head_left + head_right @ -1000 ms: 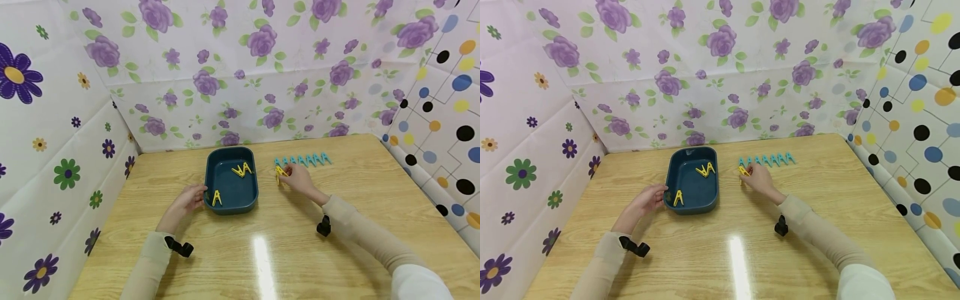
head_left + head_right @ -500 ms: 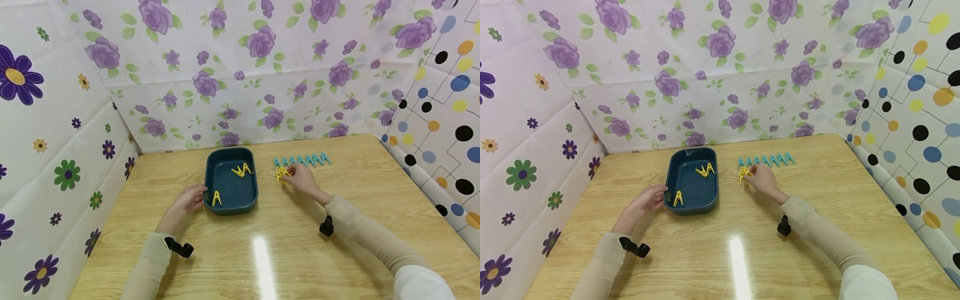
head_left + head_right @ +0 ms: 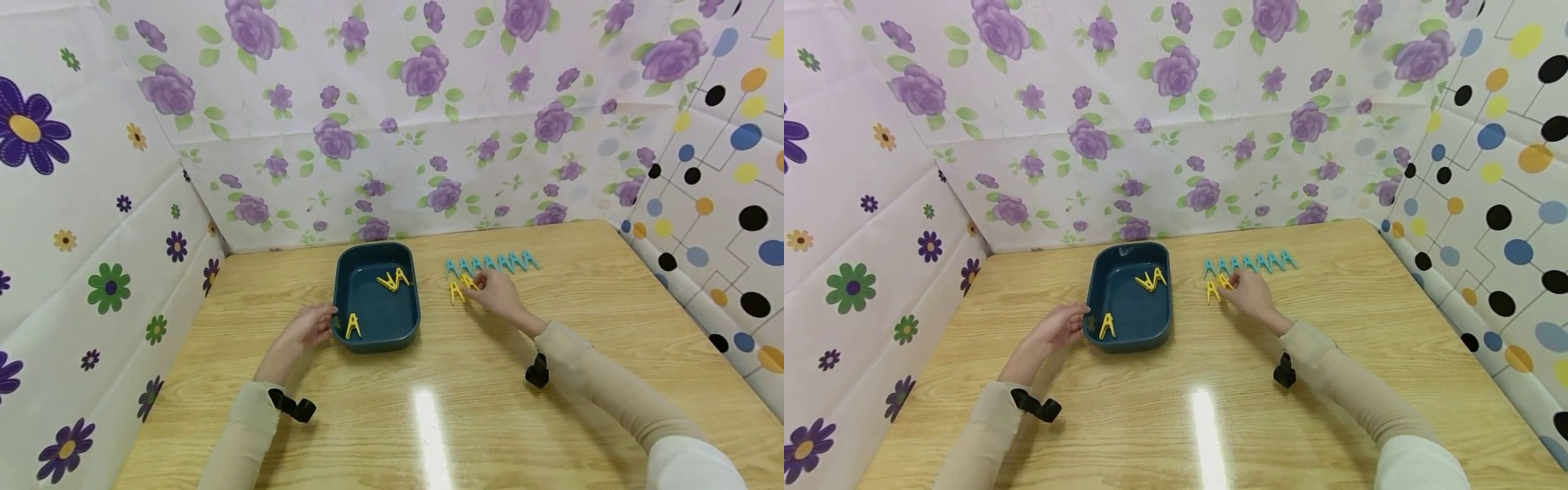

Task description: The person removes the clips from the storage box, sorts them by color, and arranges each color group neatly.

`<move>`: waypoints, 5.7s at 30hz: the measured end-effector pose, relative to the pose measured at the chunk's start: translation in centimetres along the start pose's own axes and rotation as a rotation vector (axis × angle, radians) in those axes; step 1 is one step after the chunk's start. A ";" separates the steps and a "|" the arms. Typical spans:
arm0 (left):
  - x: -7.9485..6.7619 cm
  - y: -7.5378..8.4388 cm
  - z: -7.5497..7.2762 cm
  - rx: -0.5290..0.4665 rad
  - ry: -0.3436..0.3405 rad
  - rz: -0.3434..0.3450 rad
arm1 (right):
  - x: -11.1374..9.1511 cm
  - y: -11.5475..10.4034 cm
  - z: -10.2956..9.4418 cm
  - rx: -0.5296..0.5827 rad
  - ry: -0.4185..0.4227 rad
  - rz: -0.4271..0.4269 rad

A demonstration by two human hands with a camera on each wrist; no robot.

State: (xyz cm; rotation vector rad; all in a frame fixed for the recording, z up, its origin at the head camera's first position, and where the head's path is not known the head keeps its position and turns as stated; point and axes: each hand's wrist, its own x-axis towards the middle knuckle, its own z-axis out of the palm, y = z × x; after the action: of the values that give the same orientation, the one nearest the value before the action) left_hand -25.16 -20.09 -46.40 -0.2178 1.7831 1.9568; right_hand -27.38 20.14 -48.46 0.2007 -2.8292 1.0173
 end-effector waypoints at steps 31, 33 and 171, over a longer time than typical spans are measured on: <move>-0.1 -0.1 0.1 0.004 0.000 0.003 | -0.4 1.5 -1.1 -0.017 -0.013 0.055; -0.1 -0.1 0.1 0.007 0.001 0.003 | -0.4 1.4 -1.2 -0.017 -0.014 0.055; -0.3 -0.3 -0.3 0.016 -0.026 0.017 | 3.6 -7.1 -0.6 0.037 -0.150 -0.119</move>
State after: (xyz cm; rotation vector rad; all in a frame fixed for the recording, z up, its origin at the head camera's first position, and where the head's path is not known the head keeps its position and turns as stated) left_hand -24.82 -20.42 -46.58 -0.1719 1.7891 1.9483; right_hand -29.69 14.82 -42.99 0.4625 -2.8902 1.0711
